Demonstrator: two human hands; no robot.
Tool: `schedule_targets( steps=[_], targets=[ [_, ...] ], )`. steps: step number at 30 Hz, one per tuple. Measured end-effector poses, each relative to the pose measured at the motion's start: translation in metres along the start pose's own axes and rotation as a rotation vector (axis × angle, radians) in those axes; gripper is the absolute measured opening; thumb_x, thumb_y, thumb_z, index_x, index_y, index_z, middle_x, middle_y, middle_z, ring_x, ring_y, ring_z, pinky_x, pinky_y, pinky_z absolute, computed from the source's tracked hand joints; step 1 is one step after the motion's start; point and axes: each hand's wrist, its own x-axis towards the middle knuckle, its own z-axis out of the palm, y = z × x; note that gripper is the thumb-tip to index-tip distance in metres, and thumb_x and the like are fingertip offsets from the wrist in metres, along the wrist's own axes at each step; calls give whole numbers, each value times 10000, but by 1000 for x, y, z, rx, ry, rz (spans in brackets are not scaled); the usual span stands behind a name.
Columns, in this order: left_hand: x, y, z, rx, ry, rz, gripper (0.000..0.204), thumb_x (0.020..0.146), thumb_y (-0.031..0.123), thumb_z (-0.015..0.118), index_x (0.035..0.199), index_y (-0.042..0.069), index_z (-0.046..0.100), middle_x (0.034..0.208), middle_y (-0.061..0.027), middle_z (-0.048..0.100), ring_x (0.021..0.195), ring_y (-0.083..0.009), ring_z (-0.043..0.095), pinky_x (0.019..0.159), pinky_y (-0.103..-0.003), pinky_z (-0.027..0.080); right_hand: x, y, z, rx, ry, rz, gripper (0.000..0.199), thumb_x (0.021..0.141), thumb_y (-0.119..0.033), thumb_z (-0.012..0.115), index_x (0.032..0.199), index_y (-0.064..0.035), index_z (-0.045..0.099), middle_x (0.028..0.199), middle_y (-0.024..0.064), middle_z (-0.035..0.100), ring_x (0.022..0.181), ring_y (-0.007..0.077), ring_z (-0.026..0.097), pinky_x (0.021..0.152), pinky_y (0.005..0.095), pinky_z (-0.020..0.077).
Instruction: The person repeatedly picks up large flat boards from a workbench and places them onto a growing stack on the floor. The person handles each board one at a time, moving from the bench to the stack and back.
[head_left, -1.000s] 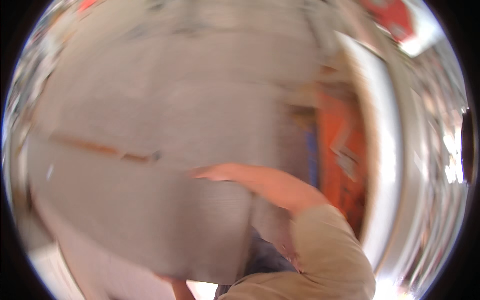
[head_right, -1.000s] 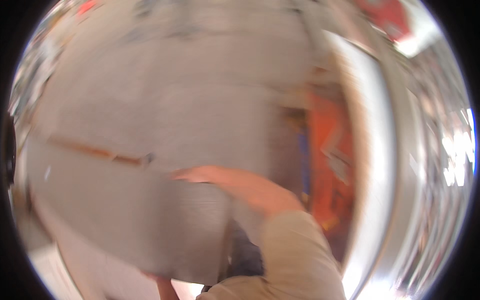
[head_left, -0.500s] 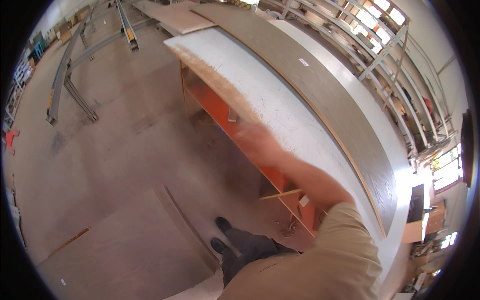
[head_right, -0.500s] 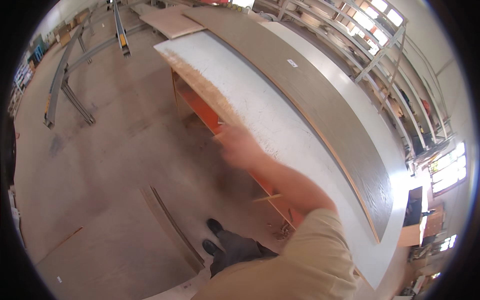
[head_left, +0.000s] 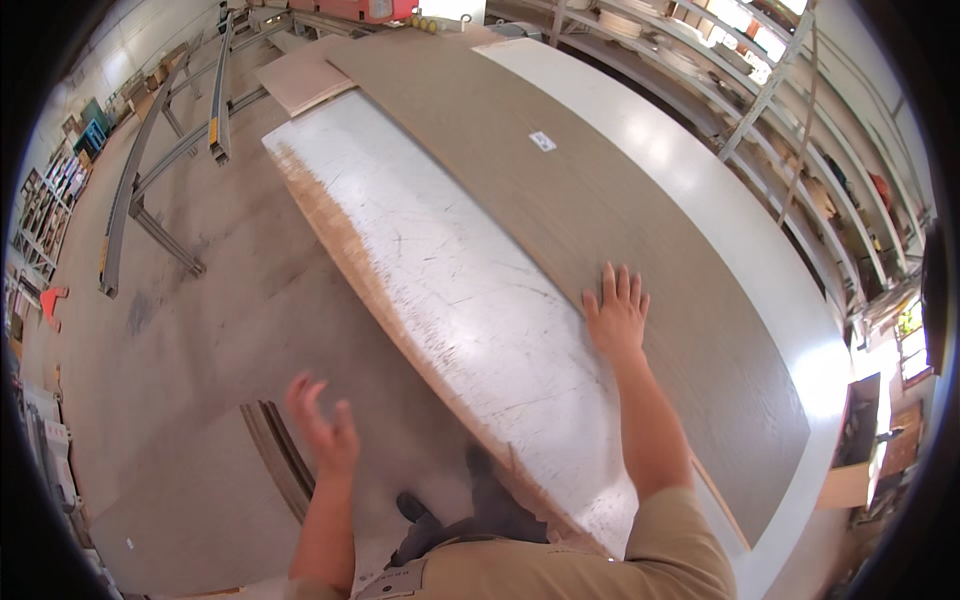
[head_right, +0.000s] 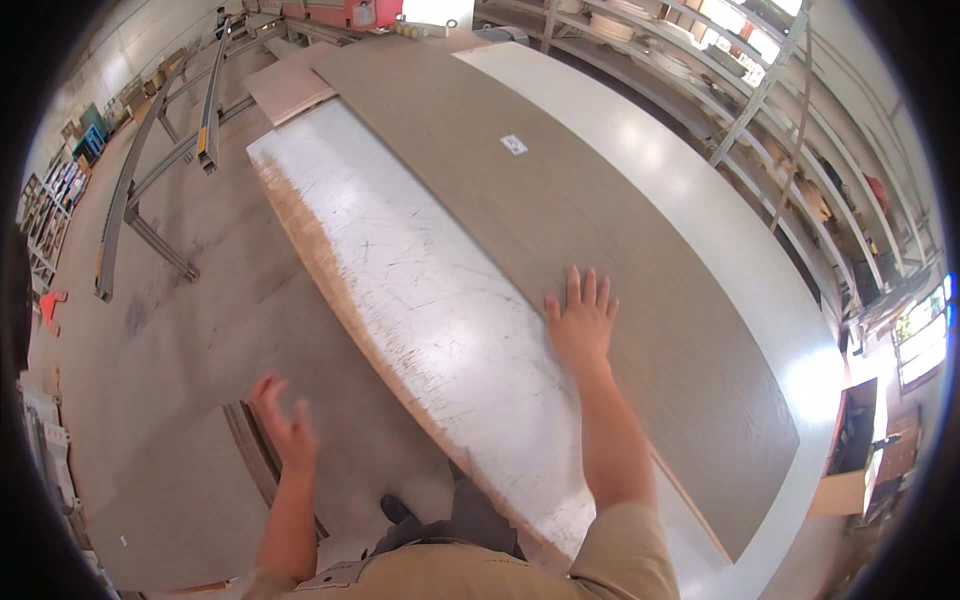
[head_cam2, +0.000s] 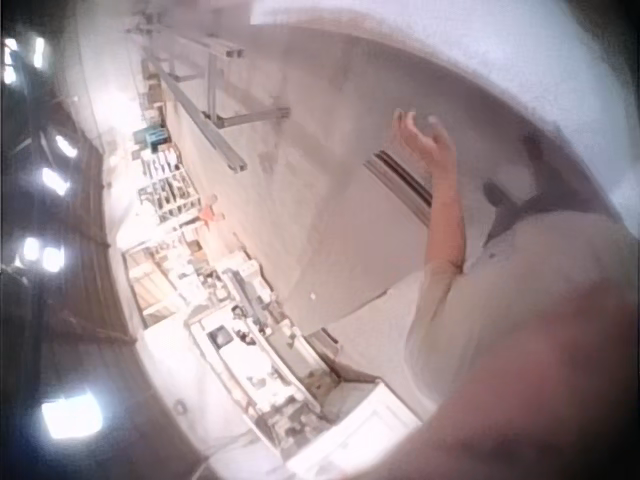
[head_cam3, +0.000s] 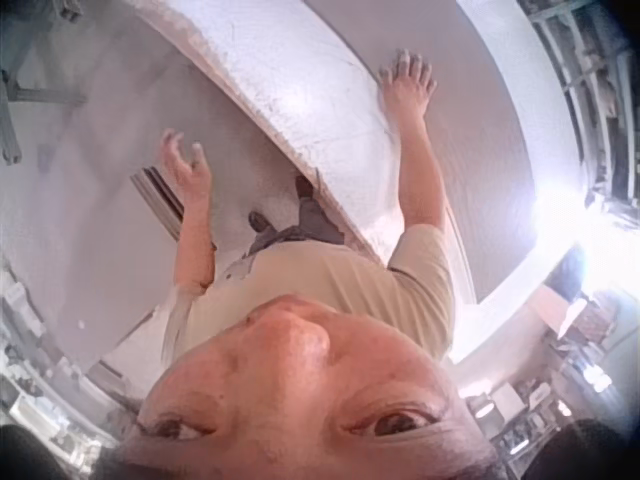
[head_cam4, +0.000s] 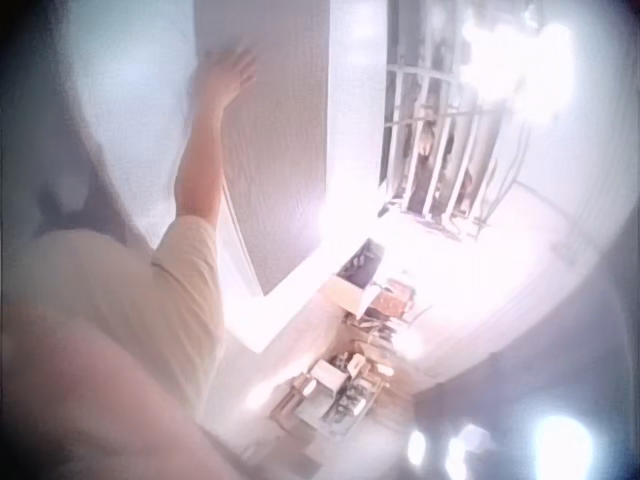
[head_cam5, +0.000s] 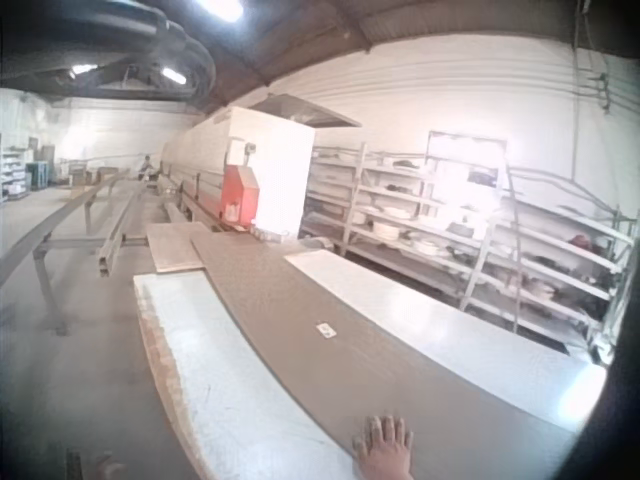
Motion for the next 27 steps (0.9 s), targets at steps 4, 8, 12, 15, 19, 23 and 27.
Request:
schedule_targets(
  steps=[4, 8, 12, 15, 19, 23, 27],
  targets=[
    [49, 54, 111, -93, -221, 145, 470, 840, 206, 708, 1229, 24, 518, 1339, -236, 484, 1248, -438, 458, 1054, -526, 367, -68, 59, -18, 8, -38, 51, 668, 982, -454, 468, 1554, -162, 286, 1623, 133, 239, 1511, 350, 157, 1220, 523, 107],
    [46, 73, 164, 32, -355, 130, 516, 830, 237, 710, 1250, 19, 505, 1402, -242, 422, 1338, -447, 378, 1102, -571, 318, -161, 152, -32, -23, -53, 76, 692, 941, -350, 516, 1542, -88, 295, 1606, 148, 275, 1506, 352, 179, 1225, 497, 107],
    [31, 65, 176, 26, -382, 92, 509, 832, 256, 703, 1237, 16, 508, 1406, -235, 404, 1362, -459, 348, 1125, -595, 282, -262, 252, -55, 112, -77, 133, 648, 948, -259, 480, 1528, -30, 304, 1576, 180, 324, 1485, 372, 230, 1212, 486, 154],
    [31, 62, 174, -9, -374, 118, 471, 822, 242, 706, 1192, 15, 524, 1378, -230, 419, 1333, -453, 376, 1102, -584, 309, -273, 307, -64, 352, 47, 353, 605, 965, -201, 443, 1526, -21, 305, 1550, 208, 356, 1464, 375, 276, 1198, 482, 196],
    [42, 67, 165, -60, -403, 94, 403, 803, 204, 710, 1117, 14, 543, 1337, -219, 438, 1288, -437, 413, 1060, -562, 355, -122, 336, -39, -98, 116, 210, 549, 1021, -223, 384, 1524, -20, 302, 1532, 226, 375, 1434, 397, 318, 1174, 485, 242],
    [42, 68, 165, -97, -354, 113, 379, 781, 147, 713, 1095, 14, 549, 1312, -210, 460, 1254, -433, 448, 1040, -543, 384, 103, 318, 14, -54, 107, 155, 521, 1048, -343, 345, 1474, -47, 388, 1515, 184, 411, 1400, 382, 367, 1135, 479, 312],
    [44, 57, 172, -222, -268, 64, 360, 789, 107, 700, 1106, 19, 555, 1318, -213, 481, 1238, -425, 475, 1046, -516, 392, 181, 263, 21, -102, 112, 75, 463, 1033, -326, 390, 1329, -2, 537, 1366, 176, 561, 1270, 367, 505, 1043, 482, 423]
  ],
)
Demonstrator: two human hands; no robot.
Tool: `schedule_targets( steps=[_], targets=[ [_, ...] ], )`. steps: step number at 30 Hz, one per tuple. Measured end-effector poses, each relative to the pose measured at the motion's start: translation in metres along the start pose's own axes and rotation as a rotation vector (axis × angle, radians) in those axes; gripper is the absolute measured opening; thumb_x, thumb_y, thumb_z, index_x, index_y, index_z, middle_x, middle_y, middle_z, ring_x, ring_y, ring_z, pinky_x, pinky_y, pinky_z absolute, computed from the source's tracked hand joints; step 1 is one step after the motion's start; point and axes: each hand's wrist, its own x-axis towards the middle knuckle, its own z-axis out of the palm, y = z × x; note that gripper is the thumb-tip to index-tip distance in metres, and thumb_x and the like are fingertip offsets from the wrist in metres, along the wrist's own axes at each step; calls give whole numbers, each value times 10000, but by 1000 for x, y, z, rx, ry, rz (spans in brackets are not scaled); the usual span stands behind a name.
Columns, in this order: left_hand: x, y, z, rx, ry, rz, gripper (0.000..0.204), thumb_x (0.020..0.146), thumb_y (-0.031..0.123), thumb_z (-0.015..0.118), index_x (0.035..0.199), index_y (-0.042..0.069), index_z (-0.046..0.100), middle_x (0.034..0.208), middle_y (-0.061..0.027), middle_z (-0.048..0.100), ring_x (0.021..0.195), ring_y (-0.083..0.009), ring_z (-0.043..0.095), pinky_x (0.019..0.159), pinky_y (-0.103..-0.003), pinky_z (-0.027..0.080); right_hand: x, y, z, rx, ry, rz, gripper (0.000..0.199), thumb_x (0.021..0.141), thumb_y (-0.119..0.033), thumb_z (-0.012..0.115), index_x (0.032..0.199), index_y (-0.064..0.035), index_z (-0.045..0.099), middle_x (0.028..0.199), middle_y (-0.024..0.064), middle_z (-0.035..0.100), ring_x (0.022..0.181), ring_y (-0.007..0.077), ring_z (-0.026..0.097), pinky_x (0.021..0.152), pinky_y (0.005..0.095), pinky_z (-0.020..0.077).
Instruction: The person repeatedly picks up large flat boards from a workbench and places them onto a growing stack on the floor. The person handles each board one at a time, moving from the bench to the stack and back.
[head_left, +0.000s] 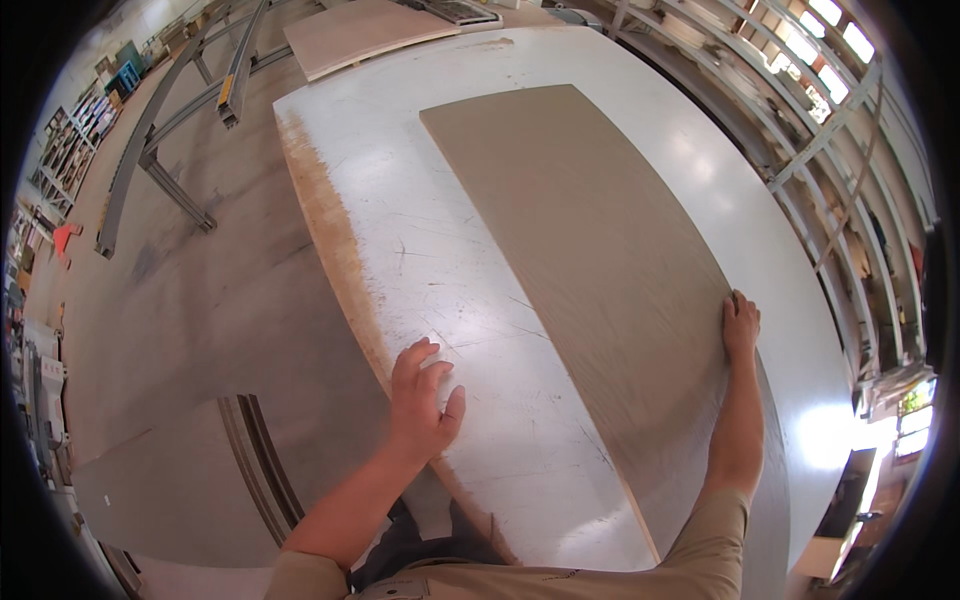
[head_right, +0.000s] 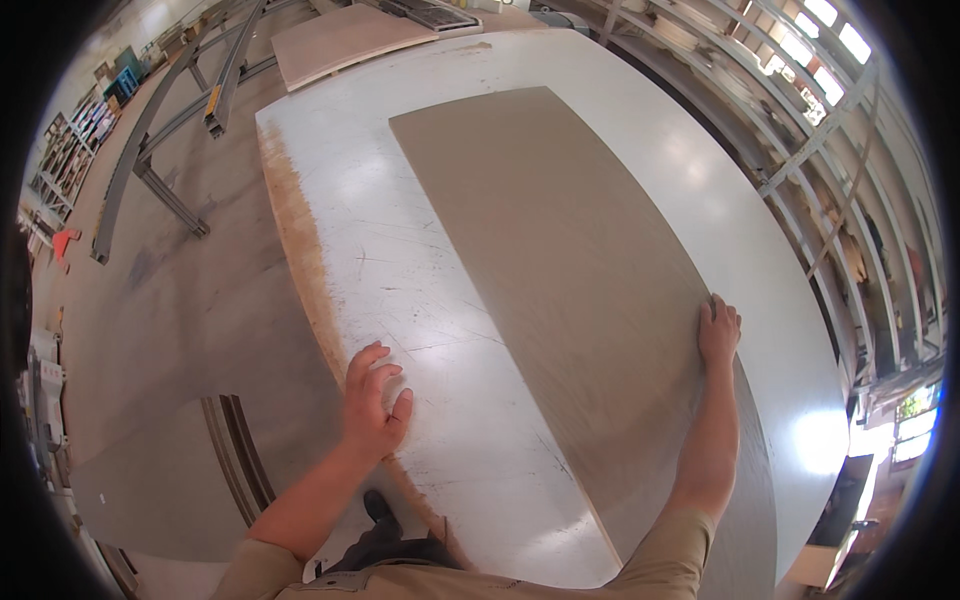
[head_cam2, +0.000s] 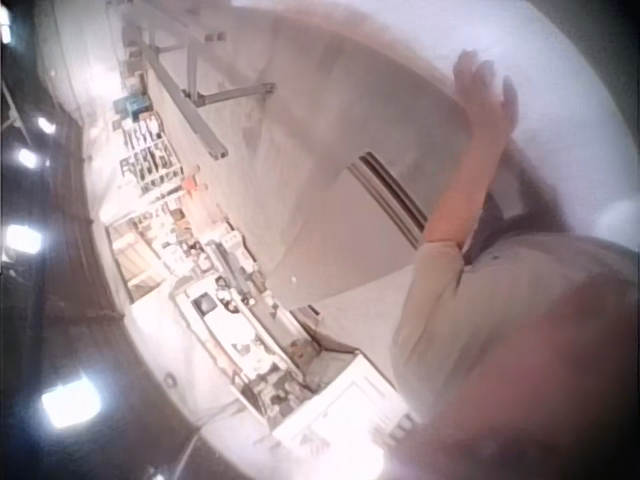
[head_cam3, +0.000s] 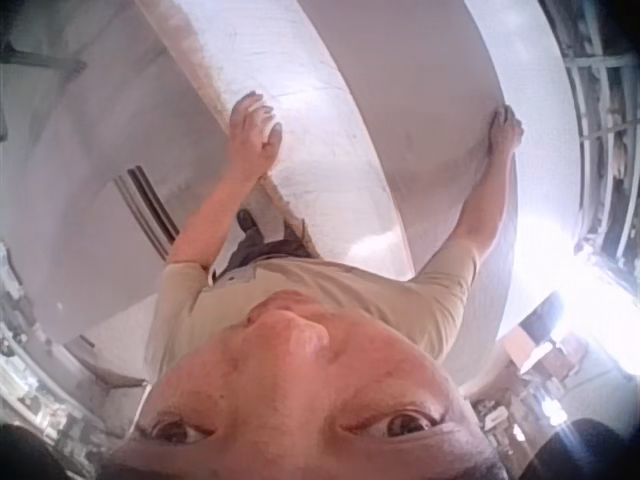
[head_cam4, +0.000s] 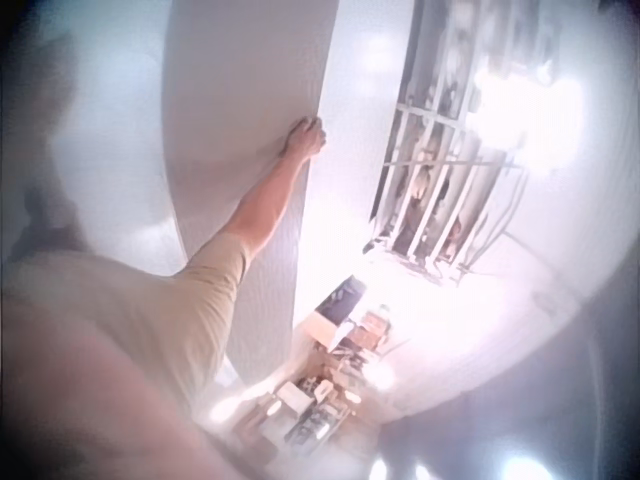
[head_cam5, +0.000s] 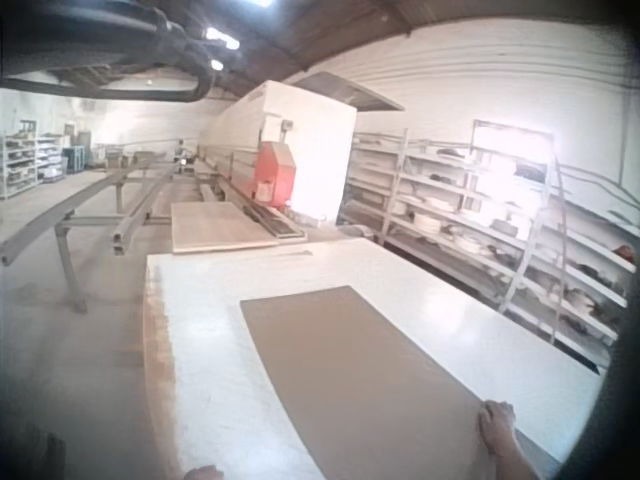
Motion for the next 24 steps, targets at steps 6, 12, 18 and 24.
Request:
schedule_targets(
  steps=[6, 12, 18, 24],
  targets=[
    [-34, 1, -55, -358, 385, -524, 557, 972, 449, 521, 1299, -1, 492, 1361, -198, 500, 1259, -346, 488, 1035, -493, 422, -48, -165, 18, 221, -49, -214, 272, 977, -219, 479, 1137, -29, 590, 1075, 160, 635, 1021, 356, 592, 868, 500, 483],
    [-114, 66, -79, -1550, 171, -1462, 477, 985, 375, 522, 1249, -20, 557, 1208, -178, 624, 1124, -325, 591, 982, -464, 482, -137, -240, -45, 283, 75, -41, 346, 894, -263, 610, 1165, -50, 585, 1136, 182, 578, 1114, 360, 516, 904, 511, 453],
    [-148, 81, -121, -1192, 74, -1176, 489, 978, 381, 507, 1259, -17, 551, 1174, -159, 645, 1080, -323, 615, 949, -468, 502, -201, -350, -76, 501, -16, -211, 451, 868, -270, 665, 1241, -38, 559, 1155, 193, 555, 1128, 354, 490, 932, 499, 437],
    [-194, 65, -182, -938, 336, -1102, 616, 979, 475, 470, 1387, 13, 455, 1364, -141, 516, 1226, -337, 507, 1034, -478, 428, -246, -421, -86, 541, -21, -270, 505, 851, -246, 690, 1294, -60, 537, 1155, 192, 558, 1138, 354, 495, 931, 501, 436]
  ],
)
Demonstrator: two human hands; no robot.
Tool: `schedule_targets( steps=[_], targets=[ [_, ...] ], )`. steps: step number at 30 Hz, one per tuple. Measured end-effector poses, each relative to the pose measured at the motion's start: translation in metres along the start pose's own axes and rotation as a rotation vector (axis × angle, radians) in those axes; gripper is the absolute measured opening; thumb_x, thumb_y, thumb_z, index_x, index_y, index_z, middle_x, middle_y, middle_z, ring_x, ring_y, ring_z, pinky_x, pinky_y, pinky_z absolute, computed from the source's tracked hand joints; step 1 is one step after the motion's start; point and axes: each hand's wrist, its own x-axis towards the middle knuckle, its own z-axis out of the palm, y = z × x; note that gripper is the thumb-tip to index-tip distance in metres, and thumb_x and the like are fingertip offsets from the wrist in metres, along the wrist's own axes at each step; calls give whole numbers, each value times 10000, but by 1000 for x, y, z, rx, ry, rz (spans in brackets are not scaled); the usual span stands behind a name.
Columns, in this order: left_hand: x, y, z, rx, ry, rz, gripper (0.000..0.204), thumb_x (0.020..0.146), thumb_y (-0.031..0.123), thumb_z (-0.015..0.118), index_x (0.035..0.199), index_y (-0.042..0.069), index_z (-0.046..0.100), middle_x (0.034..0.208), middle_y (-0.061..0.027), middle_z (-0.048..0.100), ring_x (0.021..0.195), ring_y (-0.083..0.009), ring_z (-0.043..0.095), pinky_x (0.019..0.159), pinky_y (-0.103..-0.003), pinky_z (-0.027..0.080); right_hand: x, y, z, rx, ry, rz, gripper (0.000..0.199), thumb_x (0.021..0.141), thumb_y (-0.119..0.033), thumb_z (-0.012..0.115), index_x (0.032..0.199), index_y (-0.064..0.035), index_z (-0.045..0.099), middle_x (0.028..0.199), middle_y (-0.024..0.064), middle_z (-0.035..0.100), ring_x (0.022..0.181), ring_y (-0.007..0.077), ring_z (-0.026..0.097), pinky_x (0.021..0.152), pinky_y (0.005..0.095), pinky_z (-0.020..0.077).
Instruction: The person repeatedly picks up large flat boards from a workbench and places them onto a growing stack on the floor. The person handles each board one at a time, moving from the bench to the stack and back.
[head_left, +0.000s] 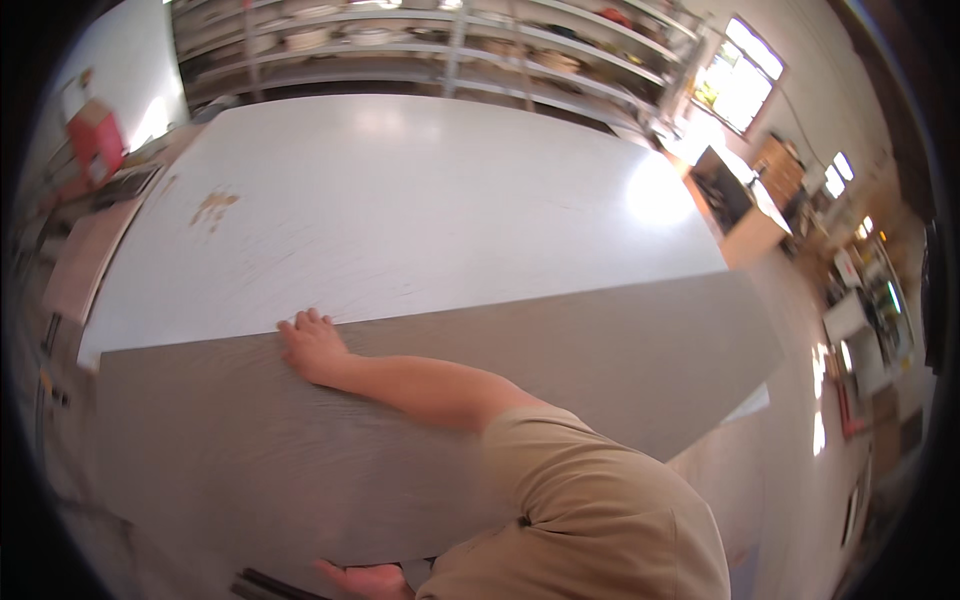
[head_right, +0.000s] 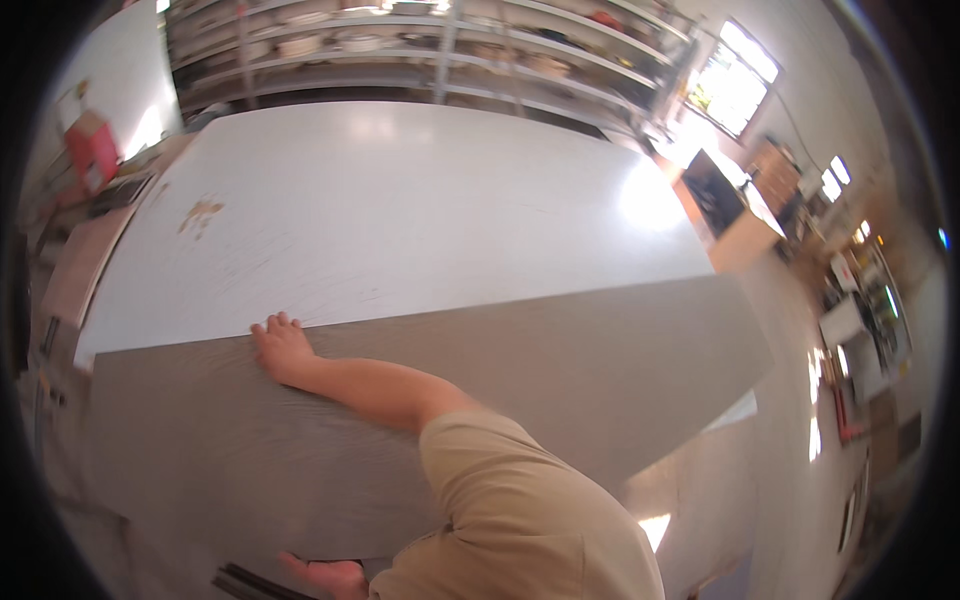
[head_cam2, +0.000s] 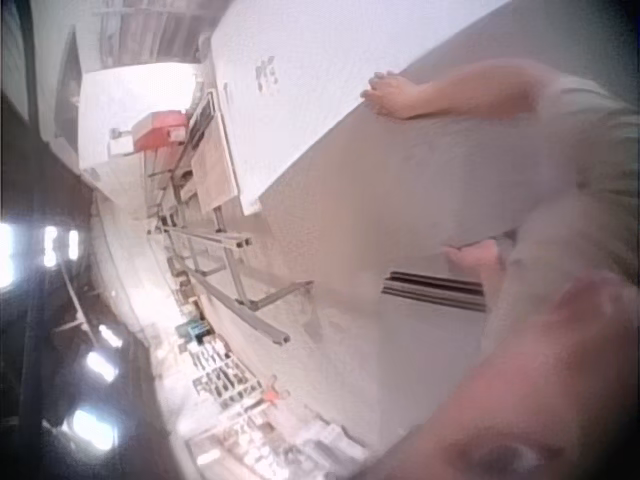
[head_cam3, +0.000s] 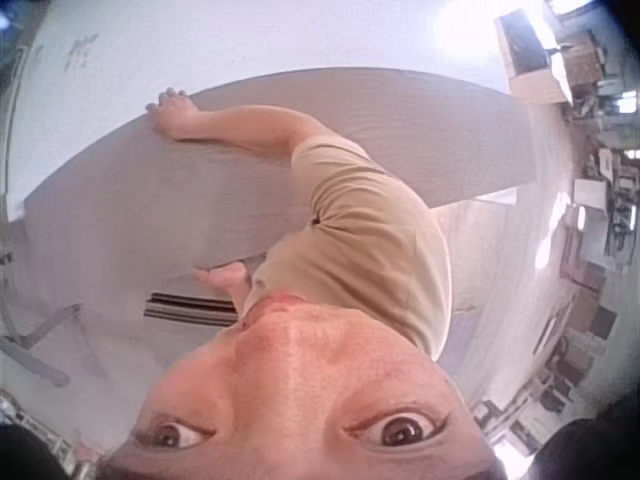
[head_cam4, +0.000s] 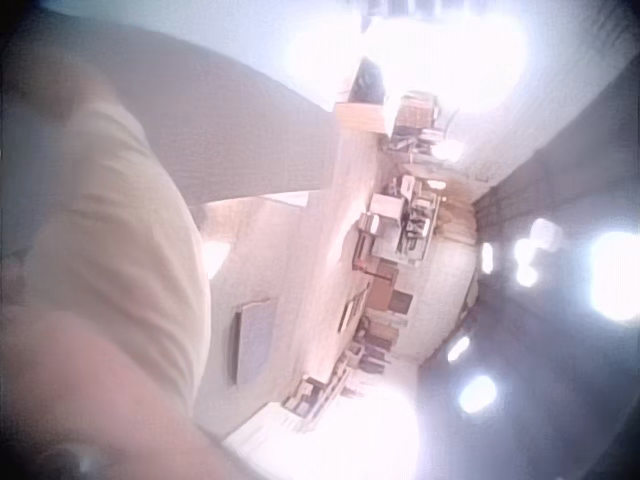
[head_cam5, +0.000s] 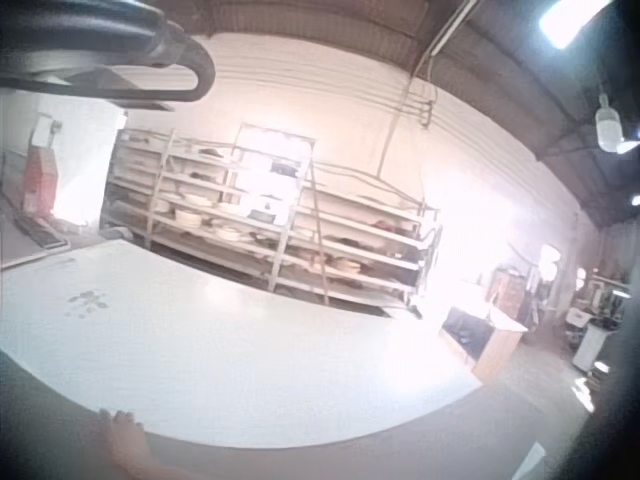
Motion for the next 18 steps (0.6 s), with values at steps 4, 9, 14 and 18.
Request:
schedule_targets(
  steps=[4, 9, 14, 18],
  targets=[
    [-12, 16, -53, -503, -82, -255, 591, 998, 464, 460, 1410, 40, 469, 1453, -133, 463, 1307, -340, 453, 1068, -508, 401, -38, -59, 25, -17, 1, -48, 469, 854, -258, 673, 1269, -80, 547, 1138, 178, 575, 1117, 354, 514, 916, 503, 445],
    [-38, -7, -115, -750, -211, -426, 661, 973, 526, 462, 1460, 83, 404, 1509, -74, 413, 1360, -317, 395, 1142, -493, 320, -76, -102, 27, -133, -106, -220, 319, 885, -259, 621, 1124, -53, 578, 1058, 209, 616, 1055, 370, 568, 884, 537, 460],
    [-60, -28, -155, -145, 122, -174, 590, 996, 474, 484, 1428, 74, 442, 1431, -86, 501, 1294, -293, 473, 1121, -457, 359, -86, -150, 81, 31, -35, -436, 427, 874, -224, 677, 1244, -30, 590, 1175, 215, 614, 1075, 389, 569, 927, 502, 455],
    [-83, -14, -141, -746, 311, -271, 553, 1010, 455, 498, 1391, 56, 463, 1389, -69, 533, 1258, -249, 510, 1091, -432, 401, -95, -167, 110, 64, -139, -554, 545, 849, -262, 706, 1329, -72, 531, 1224, 179, 598, 1137, 405, 520, 977, 513, 420]
  ],
)
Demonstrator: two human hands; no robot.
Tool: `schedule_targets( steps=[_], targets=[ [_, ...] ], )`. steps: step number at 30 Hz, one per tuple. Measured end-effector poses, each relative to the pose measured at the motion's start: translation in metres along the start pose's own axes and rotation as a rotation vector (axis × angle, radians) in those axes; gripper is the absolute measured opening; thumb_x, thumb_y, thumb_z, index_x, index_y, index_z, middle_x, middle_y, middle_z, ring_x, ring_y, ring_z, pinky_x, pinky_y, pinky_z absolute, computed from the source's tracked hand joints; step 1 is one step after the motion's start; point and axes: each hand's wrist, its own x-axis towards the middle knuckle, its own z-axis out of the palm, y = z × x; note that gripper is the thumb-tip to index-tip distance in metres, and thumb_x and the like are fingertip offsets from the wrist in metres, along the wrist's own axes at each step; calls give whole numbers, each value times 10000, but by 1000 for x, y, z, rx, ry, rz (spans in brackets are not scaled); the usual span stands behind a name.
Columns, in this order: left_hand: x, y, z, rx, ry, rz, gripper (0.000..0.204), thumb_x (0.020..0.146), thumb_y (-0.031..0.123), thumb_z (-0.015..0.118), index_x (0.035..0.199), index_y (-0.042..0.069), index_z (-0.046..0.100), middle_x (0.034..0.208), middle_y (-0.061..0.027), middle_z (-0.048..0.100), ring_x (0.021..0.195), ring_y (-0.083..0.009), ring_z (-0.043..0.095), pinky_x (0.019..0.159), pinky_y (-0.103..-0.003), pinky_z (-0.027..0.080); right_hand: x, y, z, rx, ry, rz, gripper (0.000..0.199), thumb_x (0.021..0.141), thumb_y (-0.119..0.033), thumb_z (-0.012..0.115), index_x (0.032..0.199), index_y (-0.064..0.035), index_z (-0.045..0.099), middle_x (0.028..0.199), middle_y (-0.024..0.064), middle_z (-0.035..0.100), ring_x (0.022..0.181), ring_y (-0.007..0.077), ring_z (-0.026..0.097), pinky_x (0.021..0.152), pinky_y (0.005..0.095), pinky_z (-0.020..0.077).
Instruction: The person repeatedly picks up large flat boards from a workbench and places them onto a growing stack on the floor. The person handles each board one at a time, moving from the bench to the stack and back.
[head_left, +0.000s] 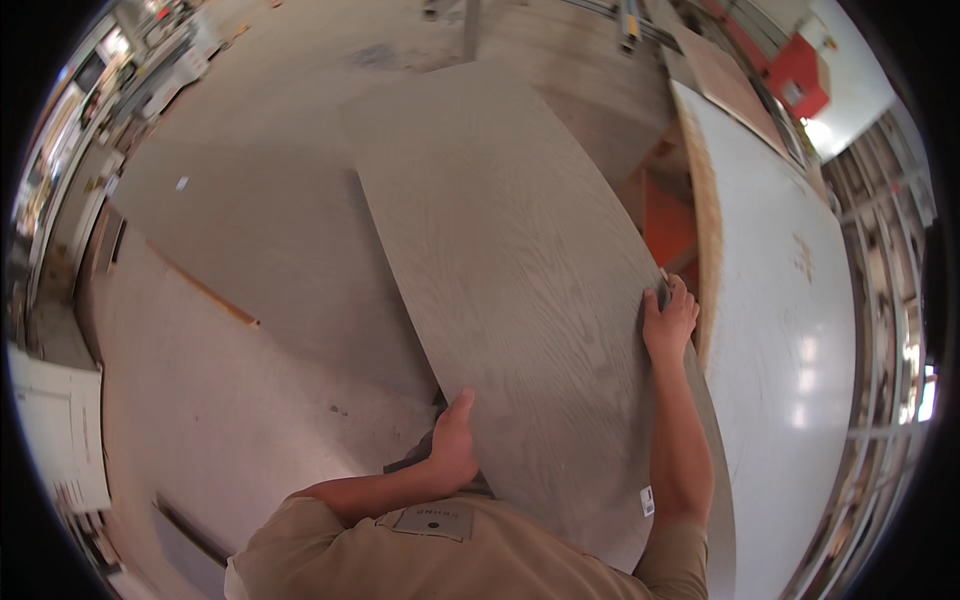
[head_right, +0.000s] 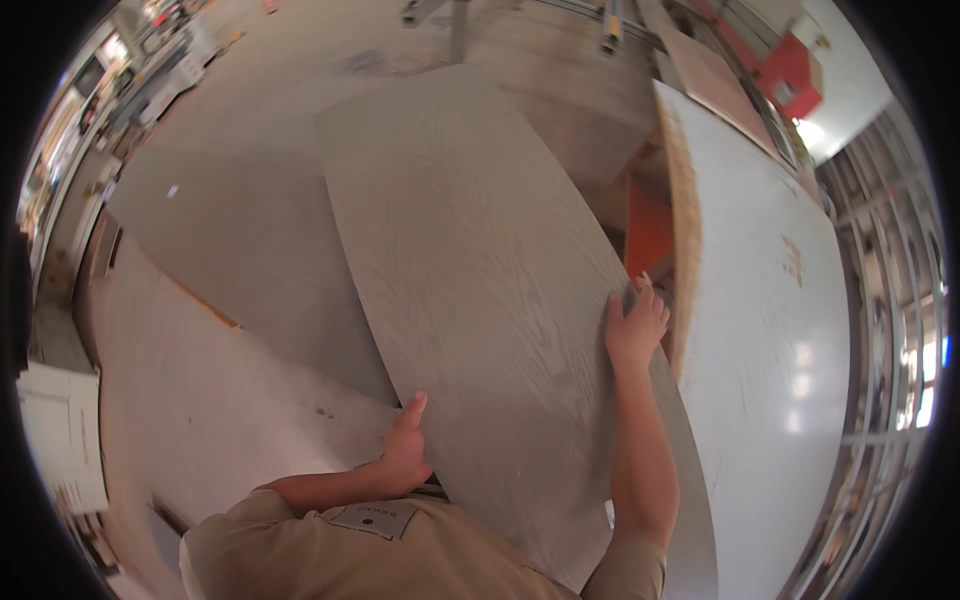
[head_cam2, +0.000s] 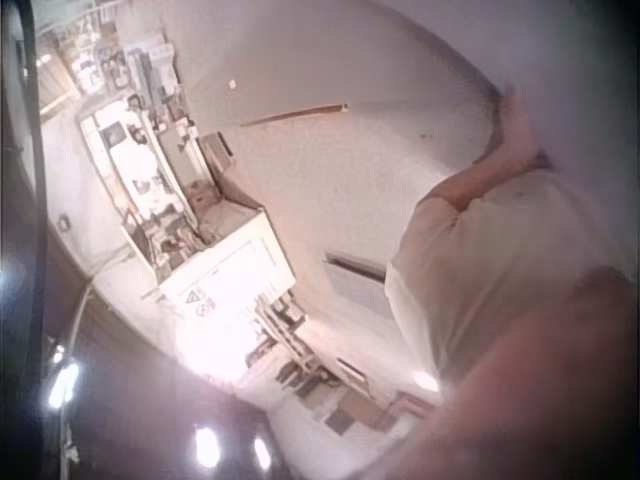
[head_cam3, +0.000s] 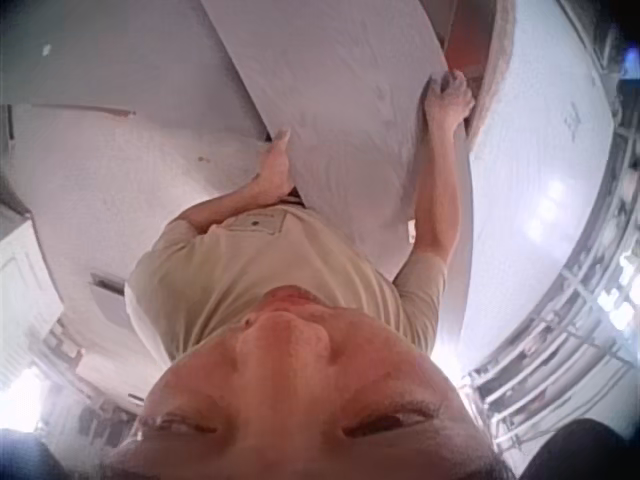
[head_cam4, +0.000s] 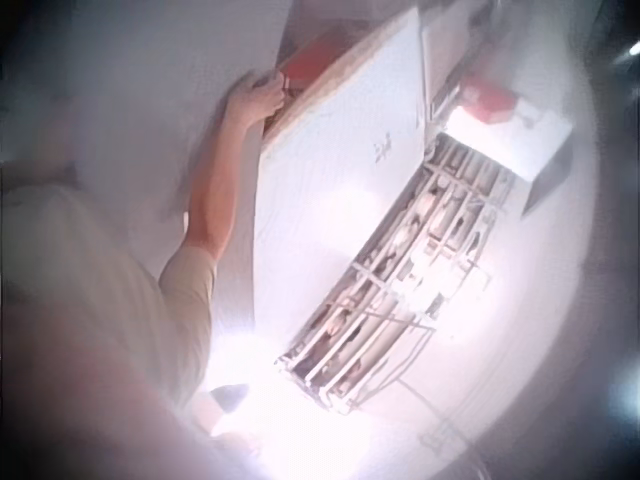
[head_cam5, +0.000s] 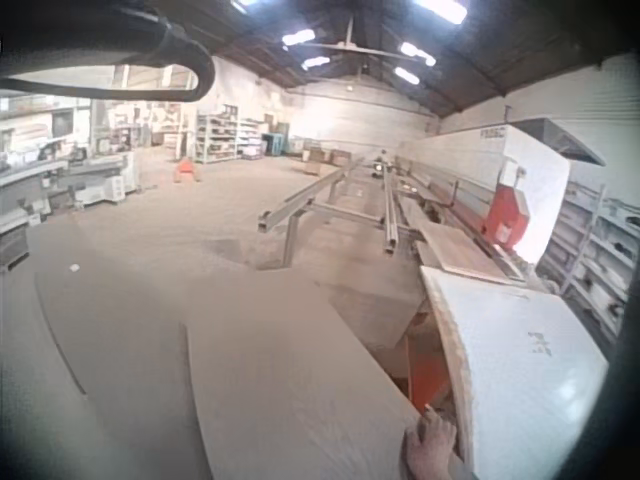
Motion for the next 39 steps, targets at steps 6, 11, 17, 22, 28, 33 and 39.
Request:
schedule_targets(
  steps=[6, 11, 17, 22, 28, 33, 39],
  targets=[
    [-25, -10, -15, -123, 167, 192, 526, 993, 436, 558, 1328, 34, 508, 1312, -87, 569, 1168, -250, 570, 1003, -419, 474, 10, -64, 8, 84, -71, -167, 543, 842, -259, 697, 1321, -64, 531, 1214, 187, 589, 1131, 403, 512, 958, 505, 429],
    [-20, 13, -57, -225, 289, 361, 552, 984, 438, 587, 1321, 8, 507, 1279, -111, 578, 1145, -246, 574, 976, -421, 491, 24, -140, 56, 213, -180, -401, 533, 864, -274, 678, 1326, -59, 524, 1183, 216, 611, 1098, 413, 547, 942, 493, 442],
    [-7, 79, -112, -353, 401, 535, 561, 987, 413, 595, 1321, -30, 511, 1250, -131, 597, 1111, -264, 591, 948, -470, 503, 34, -159, 71, 9, -479, -396, 442, 962, -431, 529, 1223, -81, 601, 1022, 260, 675, 988, 454, 628, 854, 533, 486],
    [24, 172, -184, -430, 448, 647, 567, 979, 374, 588, 1412, 30, 466, 1426, -155, 514, 1294, -362, 495, 1075, -591, 379, 53, -165, 82, -59, -574, -431, 420, 986, -437, 482, 1110, -67, 636, 962, 261, 680, 955, 472, 629, 821, 542, 489],
    [63, 286, -284, -392, 560, 822, 622, 953, 301, 600, 1450, -24, 416, 1511, -183, 421, 1384, -345, 398, 1154, -487, 305, 60, -211, 113, 90, -545, -630, 382, 945, -320, 556, 1201, -40, 600, 1135, 244, 651, 1068, 420, 613, 919, 502, 483],
    [50, 381, -405, 25, 816, 789, 557, 980, 335, 519, 1439, 27, 449, 1455, -178, 483, 1317, -377, 467, 1101, -512, 390, 48, -184, 94, 145, -381, -860, 451, 887, -209, 629, 1298, -48, 536, 1319, 215, 572, 1191, 403, 554, 1000, 503, 445],
    [13, 384, -376, -312, 539, 941, 538, 1029, 289, 432, 1438, -60, 409, 1468, -180, 452, 1338, -341, 441, 1141, -494, 365, 4, 1, -17, -58, -151, -445, 455, 874, -176, 613, 1313, -76, 543, 1451, 196, 470, 1313, 388, 465, 1085, 499, 389]
  ],
)
